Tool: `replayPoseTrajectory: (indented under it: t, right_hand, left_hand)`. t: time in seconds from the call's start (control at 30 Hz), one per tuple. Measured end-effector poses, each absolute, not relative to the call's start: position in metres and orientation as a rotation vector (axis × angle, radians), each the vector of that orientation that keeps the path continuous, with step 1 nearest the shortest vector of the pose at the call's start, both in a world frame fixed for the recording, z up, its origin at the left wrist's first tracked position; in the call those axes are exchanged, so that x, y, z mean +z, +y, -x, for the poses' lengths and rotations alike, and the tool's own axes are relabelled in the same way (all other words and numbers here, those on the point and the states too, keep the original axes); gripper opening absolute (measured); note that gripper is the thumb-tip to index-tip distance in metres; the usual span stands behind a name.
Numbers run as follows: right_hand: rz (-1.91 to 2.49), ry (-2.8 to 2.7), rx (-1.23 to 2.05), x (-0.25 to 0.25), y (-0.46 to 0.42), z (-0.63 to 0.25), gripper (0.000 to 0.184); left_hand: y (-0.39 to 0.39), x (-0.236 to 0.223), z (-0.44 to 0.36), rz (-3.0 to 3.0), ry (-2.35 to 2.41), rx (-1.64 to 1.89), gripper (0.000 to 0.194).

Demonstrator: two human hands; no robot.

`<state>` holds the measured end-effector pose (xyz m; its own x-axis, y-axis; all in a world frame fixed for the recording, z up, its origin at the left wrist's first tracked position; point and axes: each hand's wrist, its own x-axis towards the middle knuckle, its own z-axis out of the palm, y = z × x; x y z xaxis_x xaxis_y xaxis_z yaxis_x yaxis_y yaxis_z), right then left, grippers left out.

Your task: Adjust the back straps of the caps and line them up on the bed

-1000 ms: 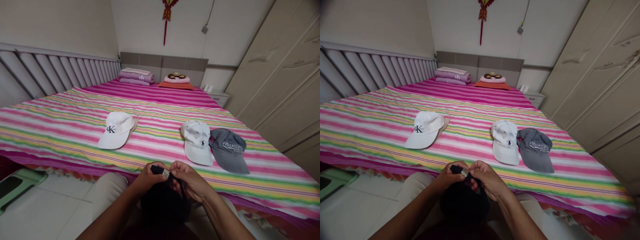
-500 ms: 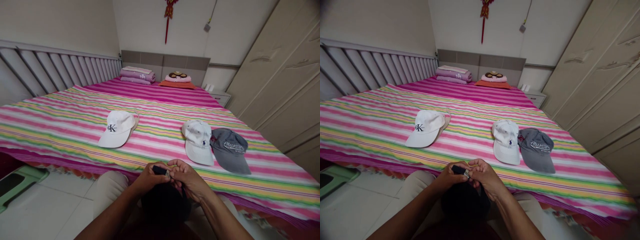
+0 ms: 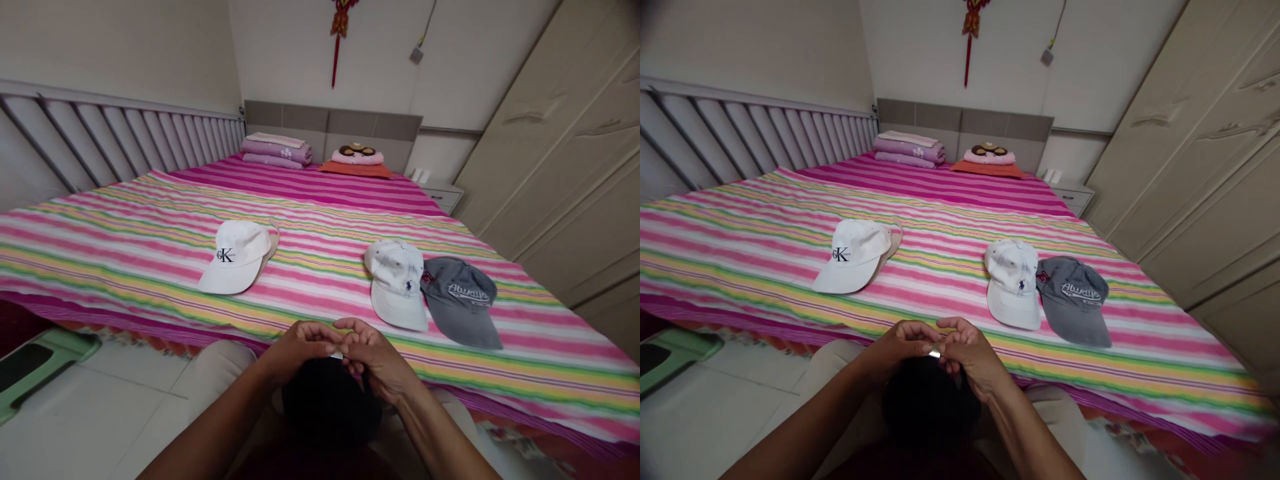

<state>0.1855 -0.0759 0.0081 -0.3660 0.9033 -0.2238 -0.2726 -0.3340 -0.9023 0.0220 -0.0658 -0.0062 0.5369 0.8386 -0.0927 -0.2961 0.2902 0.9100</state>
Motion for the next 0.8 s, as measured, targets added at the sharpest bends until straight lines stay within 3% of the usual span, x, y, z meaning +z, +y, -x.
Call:
replayPoseTrajectory:
  t: [0.13, 0.33, 0.47, 0.63, 0.8]
  right_hand:
    - [1.051, -1.144, 1.820, 0.002, -0.072, -0.194, 0.028]
    - [0.876, -1.280, 2.062, -0.019, -0.071, -0.216, 0.036]
    - [0.659, -1.063, 2.149, -0.013, -0.076, -0.221, 0.035]
    - [0.457, -0.817, 2.013, 0.009, -0.073, -0.222, 0.027]
    - [0.427, -0.693, 1.935, 0.018, -0.066, -0.225, 0.022]
  left_hand:
    - [-0.066, -0.007, -0.022, -0.855, 0.644, 0.870, 0.024]
    - [-0.055, -0.002, -0.010, -0.694, 0.627, 0.984, 0.025]
    - [-0.043, 0.006, 0.002, -0.707, 0.561, 0.900, 0.027]
    - [-0.031, -0.002, 0.008, -0.687, 0.289, 0.816, 0.048]
    - [-0.030, -0.036, 0.004, -0.562, 0.217, 0.565, 0.034]
